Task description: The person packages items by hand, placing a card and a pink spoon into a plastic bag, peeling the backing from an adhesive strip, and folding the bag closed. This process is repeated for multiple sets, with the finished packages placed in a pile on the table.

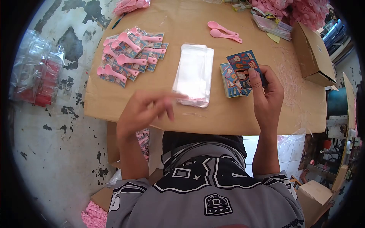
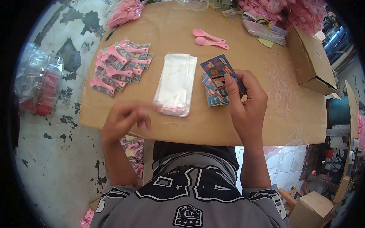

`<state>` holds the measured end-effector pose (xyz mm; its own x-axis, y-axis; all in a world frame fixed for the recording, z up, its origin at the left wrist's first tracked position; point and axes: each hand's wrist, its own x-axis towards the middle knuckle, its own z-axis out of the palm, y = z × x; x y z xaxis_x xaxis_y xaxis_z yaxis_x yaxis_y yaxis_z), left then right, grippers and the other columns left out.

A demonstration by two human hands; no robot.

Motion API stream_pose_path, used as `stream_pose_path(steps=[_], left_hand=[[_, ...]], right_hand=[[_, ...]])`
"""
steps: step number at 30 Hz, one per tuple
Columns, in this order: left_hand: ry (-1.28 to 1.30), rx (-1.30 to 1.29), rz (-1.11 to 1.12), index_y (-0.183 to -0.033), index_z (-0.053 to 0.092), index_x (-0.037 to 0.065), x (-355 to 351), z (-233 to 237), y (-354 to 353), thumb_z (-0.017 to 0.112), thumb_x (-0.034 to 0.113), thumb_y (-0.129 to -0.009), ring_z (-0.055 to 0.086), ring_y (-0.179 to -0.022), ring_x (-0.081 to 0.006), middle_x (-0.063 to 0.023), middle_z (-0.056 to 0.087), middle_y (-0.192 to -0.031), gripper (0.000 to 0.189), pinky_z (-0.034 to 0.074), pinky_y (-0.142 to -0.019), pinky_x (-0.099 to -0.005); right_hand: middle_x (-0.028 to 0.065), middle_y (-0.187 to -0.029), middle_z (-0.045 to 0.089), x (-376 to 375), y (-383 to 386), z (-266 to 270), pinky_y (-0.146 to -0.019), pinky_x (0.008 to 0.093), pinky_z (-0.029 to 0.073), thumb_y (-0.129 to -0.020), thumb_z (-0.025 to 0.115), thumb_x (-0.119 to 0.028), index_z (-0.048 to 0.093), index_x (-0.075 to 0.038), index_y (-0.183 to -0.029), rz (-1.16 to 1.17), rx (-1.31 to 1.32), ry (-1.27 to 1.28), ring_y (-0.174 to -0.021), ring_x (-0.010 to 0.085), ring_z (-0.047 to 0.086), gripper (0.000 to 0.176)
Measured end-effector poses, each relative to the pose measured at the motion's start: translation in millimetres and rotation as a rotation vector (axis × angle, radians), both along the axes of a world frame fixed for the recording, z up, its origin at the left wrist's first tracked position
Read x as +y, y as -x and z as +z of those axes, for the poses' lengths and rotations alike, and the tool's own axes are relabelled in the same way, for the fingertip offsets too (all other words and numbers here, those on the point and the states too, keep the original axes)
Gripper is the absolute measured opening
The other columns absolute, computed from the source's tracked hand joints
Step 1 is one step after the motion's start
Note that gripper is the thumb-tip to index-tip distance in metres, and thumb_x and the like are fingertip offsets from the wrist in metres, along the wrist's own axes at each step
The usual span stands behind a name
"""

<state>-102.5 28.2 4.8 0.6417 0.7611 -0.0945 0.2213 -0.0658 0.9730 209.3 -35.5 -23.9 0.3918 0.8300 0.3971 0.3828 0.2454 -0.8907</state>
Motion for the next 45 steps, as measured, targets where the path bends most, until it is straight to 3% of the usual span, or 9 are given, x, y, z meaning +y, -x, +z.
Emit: stream_pose_path(steps=[2,5,9,12,21,27,33,39,45], left_hand=[[-0.234,0.009,0.272,-0.094,0.073,-0.001,20,-28,-12,0.07,0.024,-0.102,0.059,-0.064,-0.0118,-0.0034,0.064,-0.07,0.027,0.046,-0.059,-0.0315],[-0.421,0.333,0.442,-0.09,0.069,-0.004,32,-38,-36,0.07,0.03,-0.103,0.055,-0.068,-0.0106,-0.0042,0.063,-0.072,0.036,0.045,-0.062,-0.0292],[-0.637,0.437,0.381,-0.083,0.066,-0.003,42,-59,-54,0.08,0.031,-0.094,0.058,-0.062,-0.0156,-0.0089,0.062,-0.067,0.038,0.046,-0.058,-0.0336],[-0.291,0.392,0.337,-0.09,0.07,-0.002,47,-48,-53,0.08,0.02,-0.094,0.054,-0.067,-0.0092,-0.0019,0.062,-0.073,0.025,0.044,-0.061,-0.0276],[-0.11,0.025,0.514,-0.098,0.071,-0.003,50,-63,-39,0.07,0.013,-0.1,0.056,-0.069,-0.006,-0.0008,0.068,-0.077,0.017,0.047,-0.064,-0.0258],[-0.42,-0.081,0.722,-0.117,0.069,0.001,46,-64,-33,0.065,0.02,-0.107,0.062,-0.074,-0.0085,-0.0016,0.071,-0.086,0.022,0.049,-0.069,-0.0237],[0.21,-0.473,0.411,-0.144,0.046,0.005,32,-47,-26,0.059,0.02,-0.109,0.071,-0.084,-0.017,-0.0193,0.076,-0.107,0.04,0.053,-0.07,-0.0273],[0.577,-0.696,0.192,-0.145,0.05,0.003,13,-23,-41,0.065,0.018,-0.106,0.074,-0.11,-0.0274,-0.0214,0.074,-0.12,0.044,0.061,-0.091,-0.0324],[0.58,-0.793,0.202,-0.14,0.058,0.001,19,-66,-46,0.062,0.019,-0.107,0.07,-0.12,-0.0291,-0.0175,0.069,-0.133,0.038,0.06,-0.102,-0.0379]], right_hand=[[0.0041,-0.084,0.067,0,5,2,-0.069,0.0253,0.047,-0.105,0.068,-0.017,0.07,0.004,-0.102,0.015,0.015,0.011,-0.076,0.008,0.057,0.021],[0.0046,-0.085,0.067,-2,8,3,-0.069,0.0255,0.047,-0.104,0.068,-0.016,0.07,0.004,-0.102,0.034,0.009,0.005,-0.076,0.0081,0.057,0.021],[0.0049,-0.085,0.067,-8,4,6,-0.069,0.0258,0.047,-0.104,0.068,-0.015,0.07,0.005,-0.102,0.036,-0.025,0.018,-0.076,0.0084,0.057,0.02],[0.005,-0.085,0.067,-11,-2,1,-0.069,0.026,0.047,-0.104,0.068,-0.013,0.07,0.005,-0.102,0.013,-0.024,0.027,-0.075,0.0087,0.056,0.019],[0.007,-0.087,0.067,-10,-1,3,-0.069,0.027,0.047,-0.102,0.069,-0.012,0.07,0.006,-0.102,0.053,-0.069,0.029,-0.075,0.011,0.057,0.018],[0.0051,-0.087,0.068,-8,-1,-1,-0.071,0.0264,0.048,-0.105,0.067,-0.015,0.069,0.005,-0.104,0.08,-0.013,0.03,-0.077,0.01,0.058,0.02],[0.001,-0.085,0.066,-9,13,8,-0.065,0.0213,0.045,-0.11,0.06,-0.021,0.067,0.0,-0.11,0.115,0.147,0.152,-0.073,0.0048,0.056,0.022],[0.0012,-0.088,0.066,-9,18,6,-0.064,0.0209,0.047,-0.108,0.062,-0.015,0.064,0.002,-0.116,0.15,0.201,0.128,-0.073,0.0044,0.057,0.019],[0.0024,-0.094,0.068,-9,24,5,-0.066,0.0213,0.049,-0.106,0.064,-0.009,0.063,0.002,-0.12,0.187,0.194,0.099,-0.075,0.0052,0.059,0.018]])
